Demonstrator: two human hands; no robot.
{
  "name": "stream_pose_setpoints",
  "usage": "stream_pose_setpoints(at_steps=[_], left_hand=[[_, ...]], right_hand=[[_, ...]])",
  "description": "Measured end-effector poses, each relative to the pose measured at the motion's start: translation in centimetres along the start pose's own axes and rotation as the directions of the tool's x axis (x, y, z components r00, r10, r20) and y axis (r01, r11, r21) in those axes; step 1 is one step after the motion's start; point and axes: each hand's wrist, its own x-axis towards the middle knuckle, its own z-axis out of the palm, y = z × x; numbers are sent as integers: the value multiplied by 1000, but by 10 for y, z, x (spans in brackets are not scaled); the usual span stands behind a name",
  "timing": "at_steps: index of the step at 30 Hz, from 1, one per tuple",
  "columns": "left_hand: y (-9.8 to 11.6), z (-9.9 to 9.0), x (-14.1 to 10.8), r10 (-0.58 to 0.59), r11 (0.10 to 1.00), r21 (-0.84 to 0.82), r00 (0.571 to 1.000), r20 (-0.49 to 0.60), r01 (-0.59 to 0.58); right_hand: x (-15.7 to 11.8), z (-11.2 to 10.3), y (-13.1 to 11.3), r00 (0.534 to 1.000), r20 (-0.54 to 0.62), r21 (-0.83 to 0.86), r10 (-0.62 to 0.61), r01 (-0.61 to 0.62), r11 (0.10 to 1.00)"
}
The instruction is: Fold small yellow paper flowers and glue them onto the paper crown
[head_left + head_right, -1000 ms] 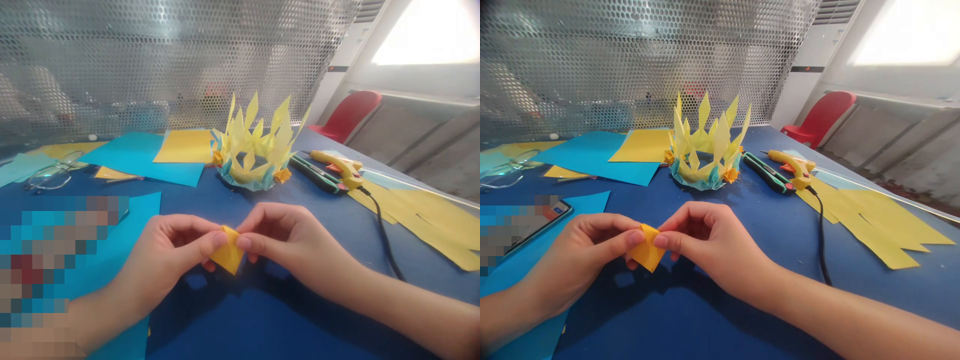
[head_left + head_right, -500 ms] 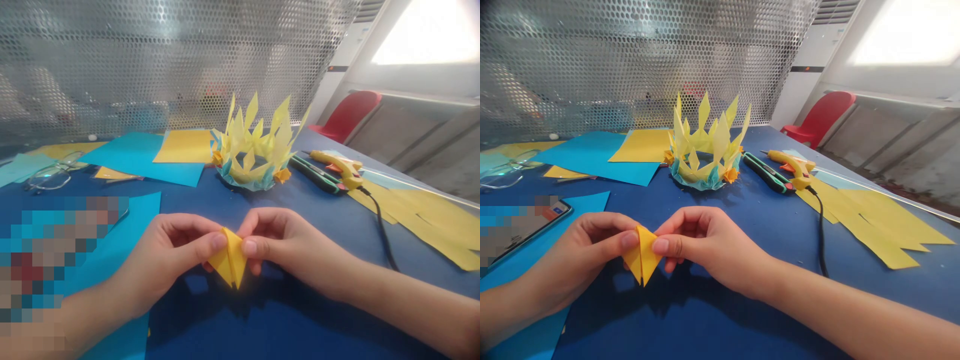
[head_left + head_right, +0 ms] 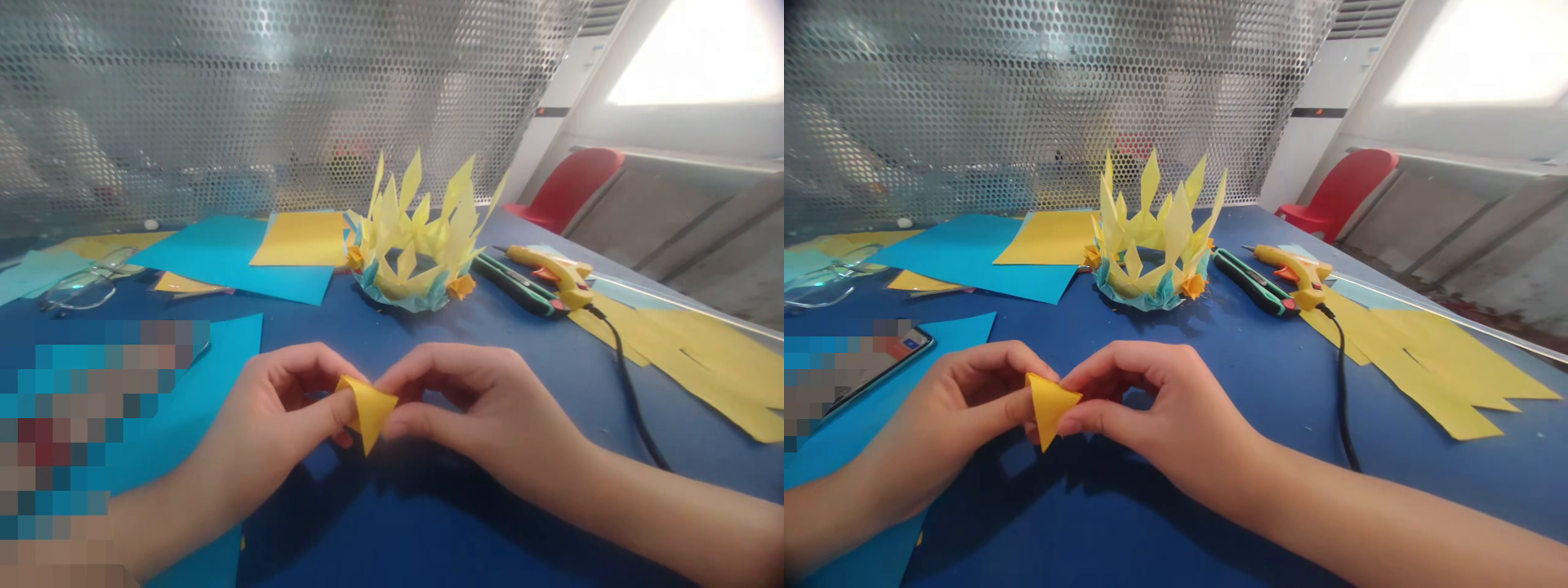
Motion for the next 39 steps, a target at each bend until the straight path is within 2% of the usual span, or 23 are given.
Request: stream_pose_setpoints(at_steps=[5,8,12,17,21,26,30,35,39], left_hand=[[0,-1,-2,0,997,-72,1000,10,0],[0,1,-2,-4,997,-81,1000,26,6],[0,4,-1,-6,999,-52,1000,-14,5],[-3,5,-3,45,999,2,999,-25,-45],[-5,4,-7,67,997,38,997,-43,-65],[-4,5,-10,44,996,86,998,-52,-39],[-2,6,-10,70,976,211,996,-62,-56],[-4,6,-12,37,959,281,999,-26,-28],[-3,7,-13,15,952,305,999,44,-27]], right_hand=[[1,0,1,999,11,-38,-44,44,998],[2,1,2,999,38,-1,38,-38,999],[3,0,3,991,34,53,133,-135,989],[3,-3,3,984,-43,17,172,-171,985],[1,-3,2,981,-54,-47,186,-188,981],[1,-1,1,990,-45,-114,131,-135,984],[0,0,0,997,-74,-202,-1,-14,979],[-3,2,1,981,-31,-227,-192,180,957],[-6,4,-1,973,-37,-336,-229,203,920]])
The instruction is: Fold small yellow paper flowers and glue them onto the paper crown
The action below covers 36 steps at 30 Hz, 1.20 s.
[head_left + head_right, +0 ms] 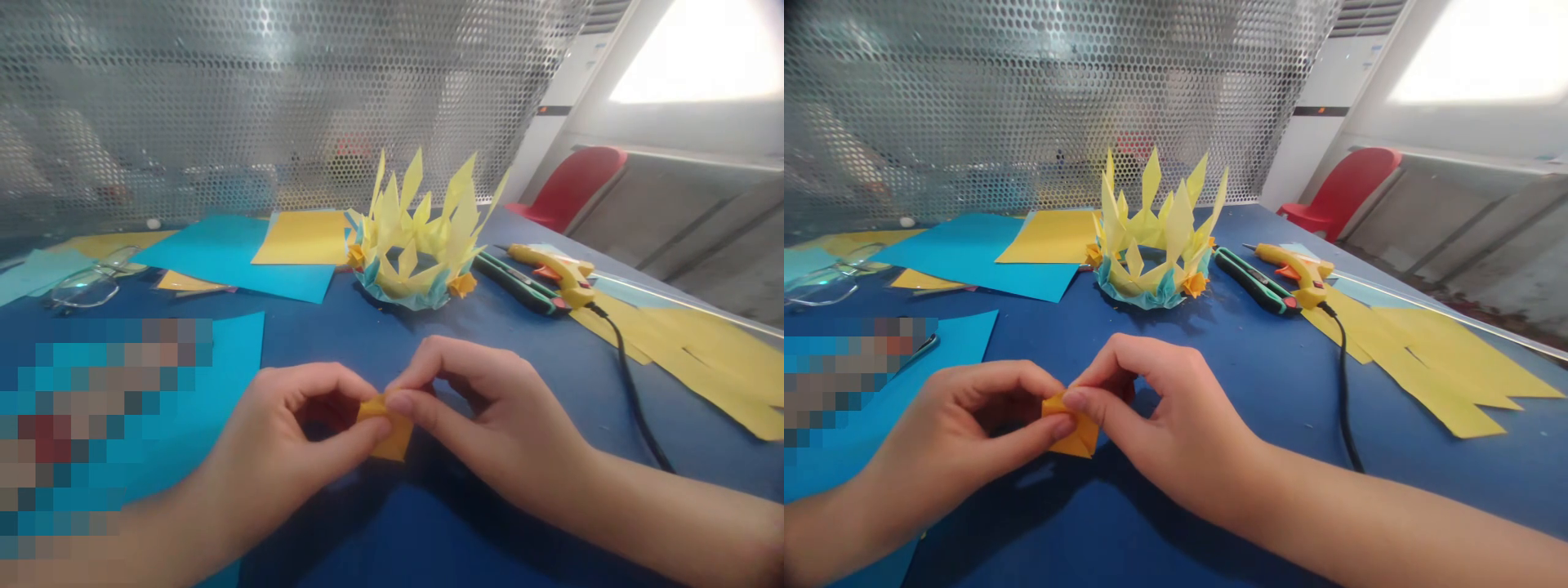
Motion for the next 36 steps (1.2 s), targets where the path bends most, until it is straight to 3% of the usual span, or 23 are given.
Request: stream_pose_setpoints(at_steps=[6,10,14,16,18,23,28,36], left_hand=[[0,1,1,77,980,179,997,27,-81],[0,-1,1,37,998,-48,999,-24,-38],[1,-3,2,77,972,-212,987,-138,-105],[1,-4,4,106,960,-241,983,-151,-141],[0,-5,6,115,952,-268,984,-139,-149],[-3,-9,10,7,951,-309,997,-76,-30],[-3,-10,10,-22,925,-379,1000,23,29],[0,-9,12,-31,917,-397,999,31,40]], right_hand=[[0,0,2,994,49,-56,-95,97,994],[0,0,4,999,51,27,-17,16,1000],[2,0,5,994,97,51,51,-57,997],[3,0,4,998,46,51,52,-55,997],[4,-1,4,999,-10,44,47,-46,998],[5,-2,2,993,-58,123,98,-90,988],[6,-2,3,983,40,353,180,-183,918],[5,-2,4,980,53,396,193,-198,897]])
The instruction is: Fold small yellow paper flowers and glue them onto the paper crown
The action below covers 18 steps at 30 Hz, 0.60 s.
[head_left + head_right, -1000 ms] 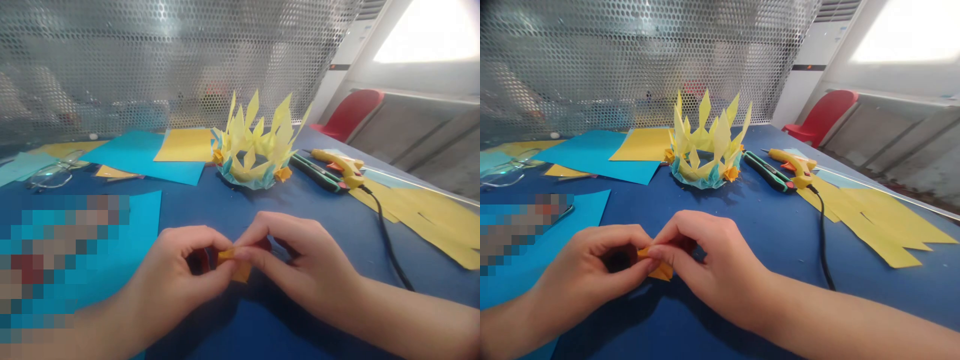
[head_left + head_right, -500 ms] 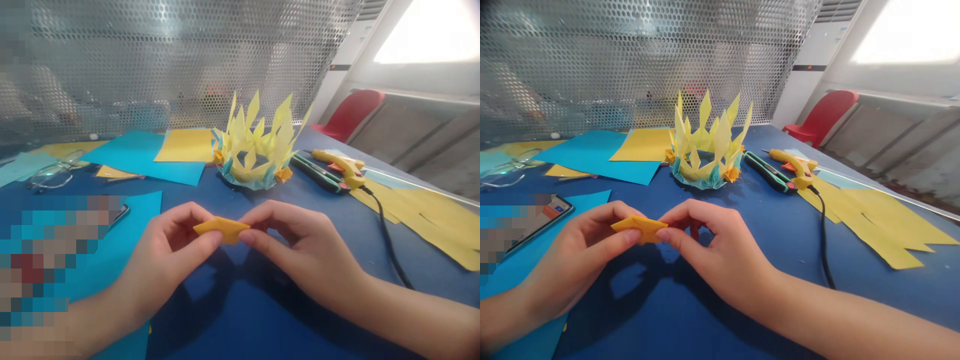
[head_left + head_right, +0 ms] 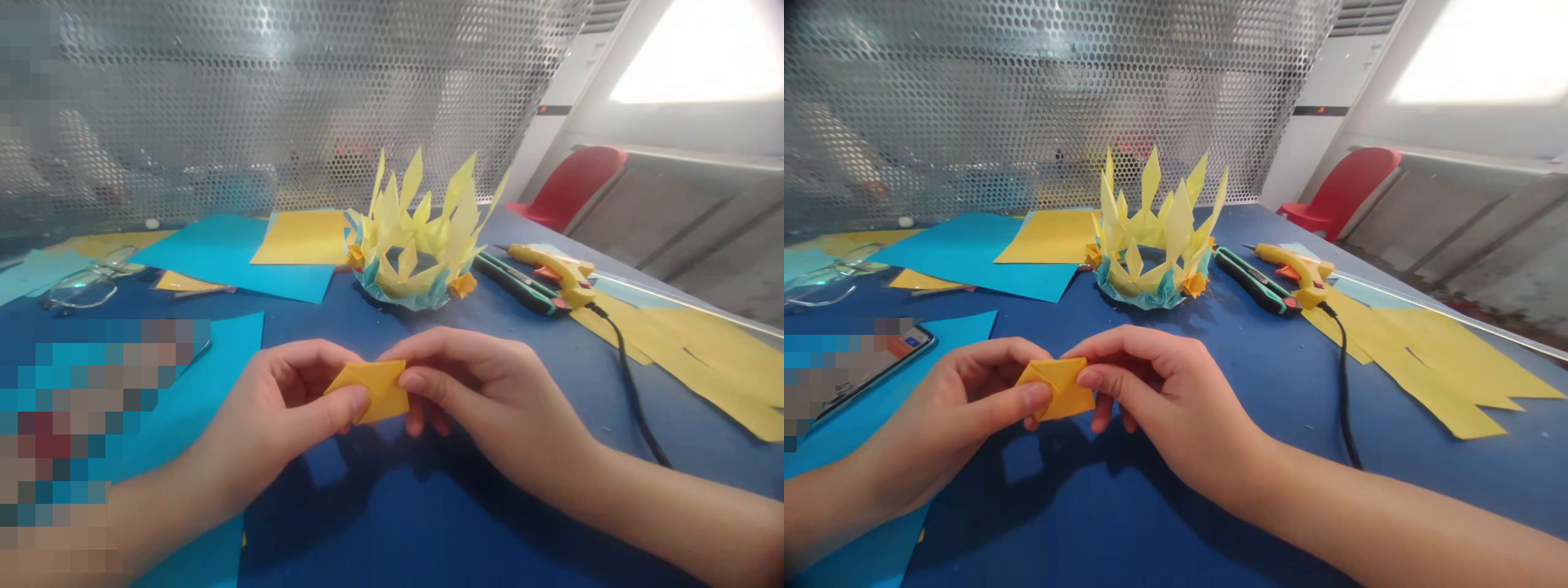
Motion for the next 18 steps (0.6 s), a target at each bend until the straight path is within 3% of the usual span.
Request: stream_pose_setpoints(at_steps=[6,12,18], left_hand=[[0,0,1,-39,999,10,999,-32,39],[-3,1,-1,-1,1000,-8,999,-45,0],[-3,3,-3,65,993,99,996,-62,-58]], right_hand=[[-1,0,4,993,-37,-2,-112,112,994],[-3,-3,4,971,7,-255,-240,234,938],[-2,-5,2,923,82,-402,-376,376,835]])
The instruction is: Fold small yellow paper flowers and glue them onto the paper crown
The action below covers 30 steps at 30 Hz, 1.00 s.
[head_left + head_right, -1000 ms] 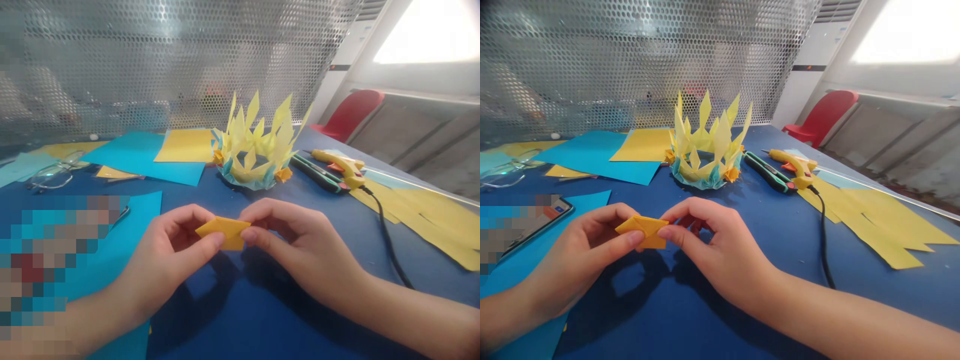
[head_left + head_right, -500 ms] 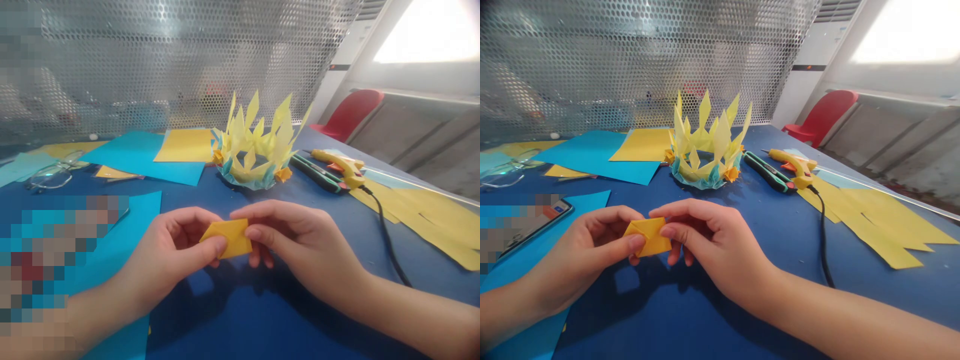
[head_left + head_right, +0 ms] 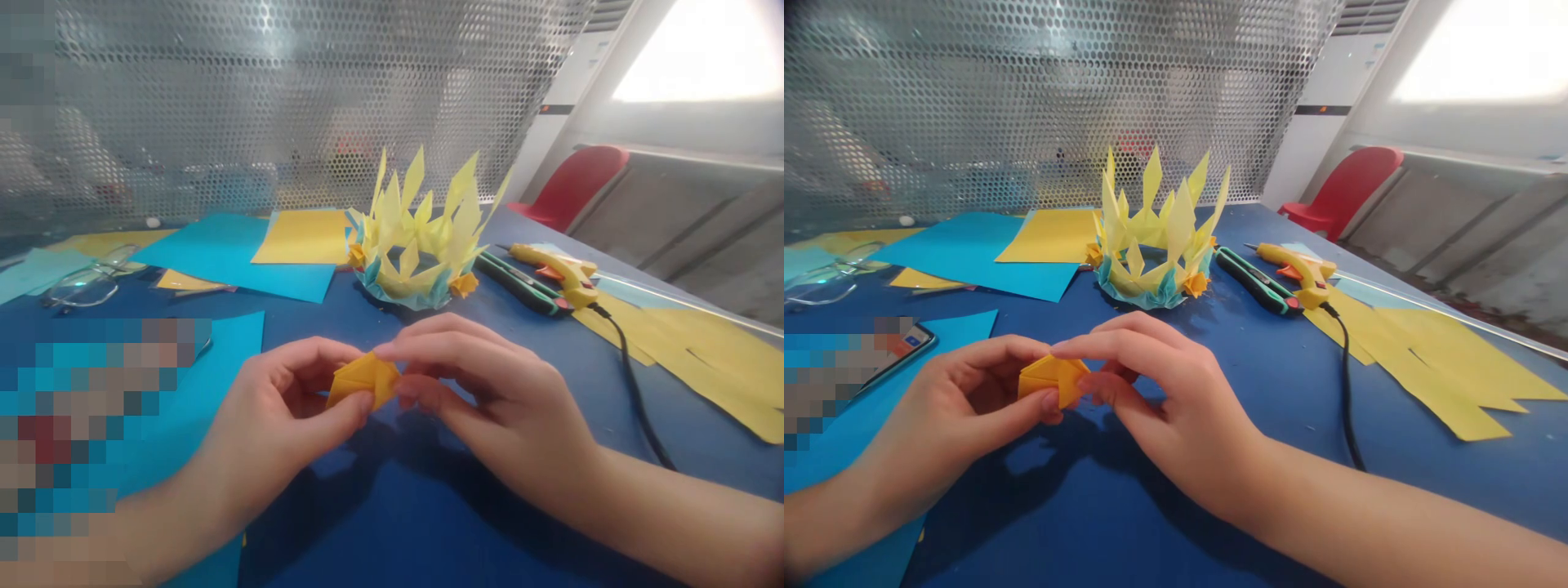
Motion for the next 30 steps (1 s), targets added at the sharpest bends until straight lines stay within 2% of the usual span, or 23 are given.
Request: stream_pose_setpoints(at_steps=[3,6,13,21,30], left_hand=[[-2,1,-3,28,999,47,1000,-13,-28],[-5,2,-4,34,998,58,999,-15,-33],[-6,2,-3,-6,1000,8,1000,-5,6],[-6,2,-5,23,994,110,999,24,-26],[-7,2,-4,-4,980,199,999,45,-6]], right_hand=[[0,0,1,1000,14,-37,-19,20,999],[0,2,4,999,24,-2,-28,28,1000],[1,7,3,983,-18,145,180,-176,974],[4,9,5,961,28,217,274,-273,937],[2,7,1,960,83,247,269,-281,927]])
